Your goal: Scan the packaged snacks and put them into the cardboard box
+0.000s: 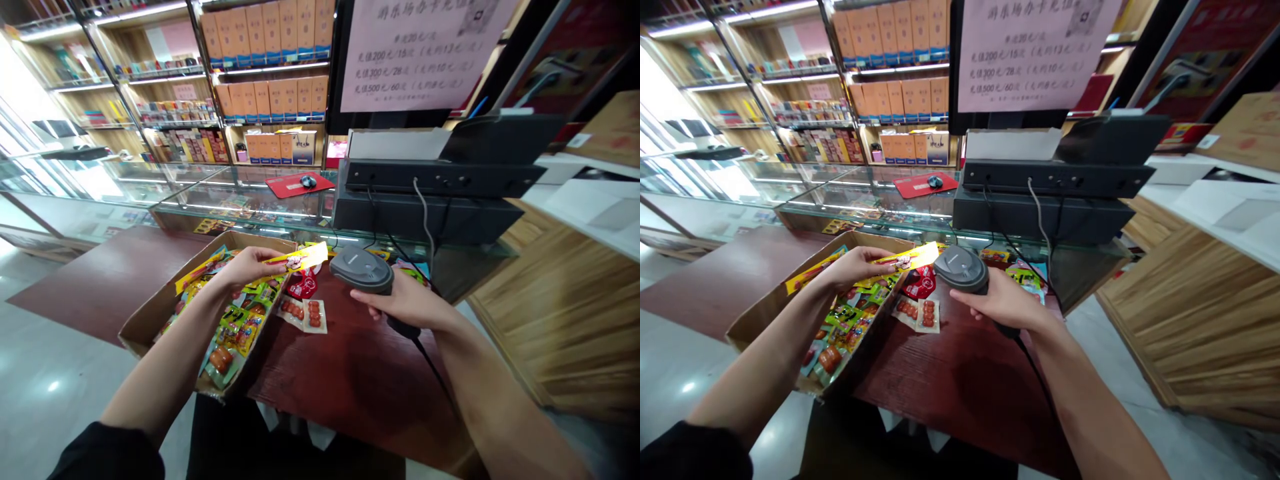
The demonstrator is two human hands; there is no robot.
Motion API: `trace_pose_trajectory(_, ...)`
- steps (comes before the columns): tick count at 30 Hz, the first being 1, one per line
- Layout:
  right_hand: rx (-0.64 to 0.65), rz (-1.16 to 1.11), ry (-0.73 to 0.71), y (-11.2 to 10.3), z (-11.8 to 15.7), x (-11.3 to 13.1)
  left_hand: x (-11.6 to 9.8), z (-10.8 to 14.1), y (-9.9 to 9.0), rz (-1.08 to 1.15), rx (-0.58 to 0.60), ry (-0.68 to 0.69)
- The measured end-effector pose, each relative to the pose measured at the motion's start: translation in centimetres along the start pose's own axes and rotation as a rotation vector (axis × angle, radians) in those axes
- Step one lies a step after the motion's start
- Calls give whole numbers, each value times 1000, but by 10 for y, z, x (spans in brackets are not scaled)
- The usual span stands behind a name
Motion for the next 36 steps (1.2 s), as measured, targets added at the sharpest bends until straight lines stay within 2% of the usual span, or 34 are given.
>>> trace_pose_trajectory(7,-1,-35,26,1,1,-1,2,-1,-2,1,-28,3)
trace_pose_trajectory(10,-5,-39,23,0,2,0,3,-2,-9,11,-66,9)
trace_pose_trajectory(12,0,-29,11,0,3,1,2,-1,-21,16,-122,23)
trace_pose_trajectory(15,11,-2,-5,1,3,3,2,8,-48,27,-234,38)
trace_pose_trajectory(20,2,18,-11,1,3,7,3,42,-96,-36,-458,25)
trace_pose_trajectory(23,8,21,-17,2,4,8,3,60,-109,-63,-490,11)
trace_pose_trajectory(26,9,22,-24,2,4,7,4,68,-110,-67,-458,-33)
trace_pose_trajectory(30,4,32,-13,1,3,4,3,66,-103,-122,-429,-45)
trace_pose_trajectory(33,-1,52,-12,0,3,3,0,57,-88,-156,-374,-19)
trace_pose_trajectory(36,-13,62,-18,-3,3,3,-3,42,-63,-241,-287,15)
Point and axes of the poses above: each hand's wrist, its own z-axis away from the middle knuckle, its own y-axis out of the palm, x = y × z, the point moved 5 cm from there along -z, towards the middle knuckle, and after that the axes turned 8 degrees about x, right-handed, at the moved point
